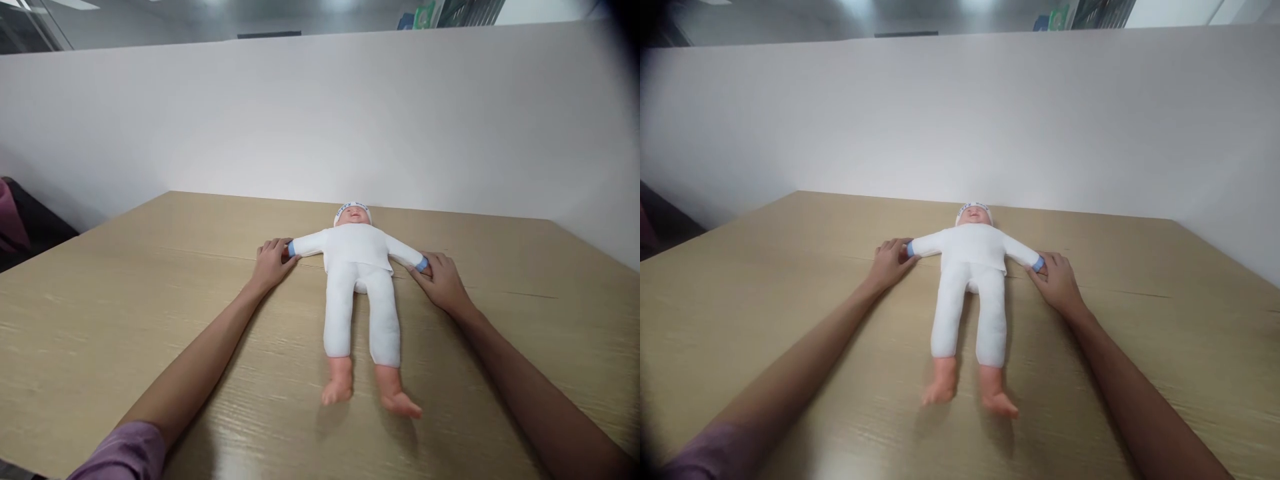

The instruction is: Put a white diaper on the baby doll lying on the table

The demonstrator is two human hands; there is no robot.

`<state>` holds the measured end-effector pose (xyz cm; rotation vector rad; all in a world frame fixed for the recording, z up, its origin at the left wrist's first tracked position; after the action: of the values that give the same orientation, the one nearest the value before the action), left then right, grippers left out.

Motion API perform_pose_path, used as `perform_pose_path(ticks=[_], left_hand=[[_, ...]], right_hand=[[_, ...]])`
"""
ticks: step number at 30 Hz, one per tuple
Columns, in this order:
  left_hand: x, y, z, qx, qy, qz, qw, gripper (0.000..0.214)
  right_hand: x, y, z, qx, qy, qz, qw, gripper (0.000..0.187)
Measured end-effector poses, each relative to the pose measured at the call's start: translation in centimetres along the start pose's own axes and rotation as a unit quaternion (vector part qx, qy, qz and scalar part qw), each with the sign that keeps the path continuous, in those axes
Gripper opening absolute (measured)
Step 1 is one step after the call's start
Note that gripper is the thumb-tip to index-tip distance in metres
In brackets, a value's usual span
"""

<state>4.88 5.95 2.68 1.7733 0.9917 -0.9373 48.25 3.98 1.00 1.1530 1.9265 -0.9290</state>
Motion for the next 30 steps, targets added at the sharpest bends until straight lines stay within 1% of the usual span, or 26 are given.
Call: perform_pose_path(ticks=[3,5,7,9,12,16,20,27,30], left_hand=[[-0.1,-0.5,0.0,-0.005,0.011,0.026,1.0,0.051],[-0.3,-1.5,-0.1,-0.042,0.023,0.065,0.997,0.046],[-0.3,-2.8,-0.2,-0.094,0.029,0.1,0.99,0.044],[-0.2,-3.8,-0.3,-0.135,0.028,0.112,0.984,0.044],[0.0,-4.4,-0.4,-0.161,0.016,0.103,0.981,0.04],[0.1,-4.3,-0.3,-0.173,0.003,0.092,0.981,0.035],[0.0,-4.2,-0.2,-0.175,-0.004,0.086,0.981,0.032],[0.1,-4.7,-0.4,-0.177,0.006,0.094,0.98,0.033],[0.3,-4.8,-0.5,-0.173,0.007,0.099,0.98,0.033]], right_hand=[[0.2,0.6,0.4,0.008,-0.003,0.008,1.0,0.054],[0.1,1.6,0.8,0.03,0.009,0.01,0.999,0.054],[-0.1,3.0,1.3,0.062,0.031,0.012,0.998,0.049],[-0.3,4.3,1.9,0.096,0.05,0.018,0.994,0.043],[-0.6,5.2,2.4,0.125,0.059,0.03,0.99,0.034],[-0.5,4.8,2.4,0.136,0.048,0.037,0.989,0.027],[-0.1,4.6,2.2,0.138,0.042,0.035,0.989,0.027],[-0.1,5.0,2.2,0.148,0.046,0.025,0.988,0.022],[-0.5,4.7,2.0,0.134,0.058,0.014,0.989,0.028]])
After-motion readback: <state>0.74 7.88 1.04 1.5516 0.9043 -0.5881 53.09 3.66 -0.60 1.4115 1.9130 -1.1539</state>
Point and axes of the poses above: each hand's wrist, its own z-axis away from the middle knuckle, its own x-axis out of the palm, y = z × x, the point moved 8 cm from there along -z, towards the middle knuckle, and after that the axes turned 5 degrees about -y, right-handed, at the moved point
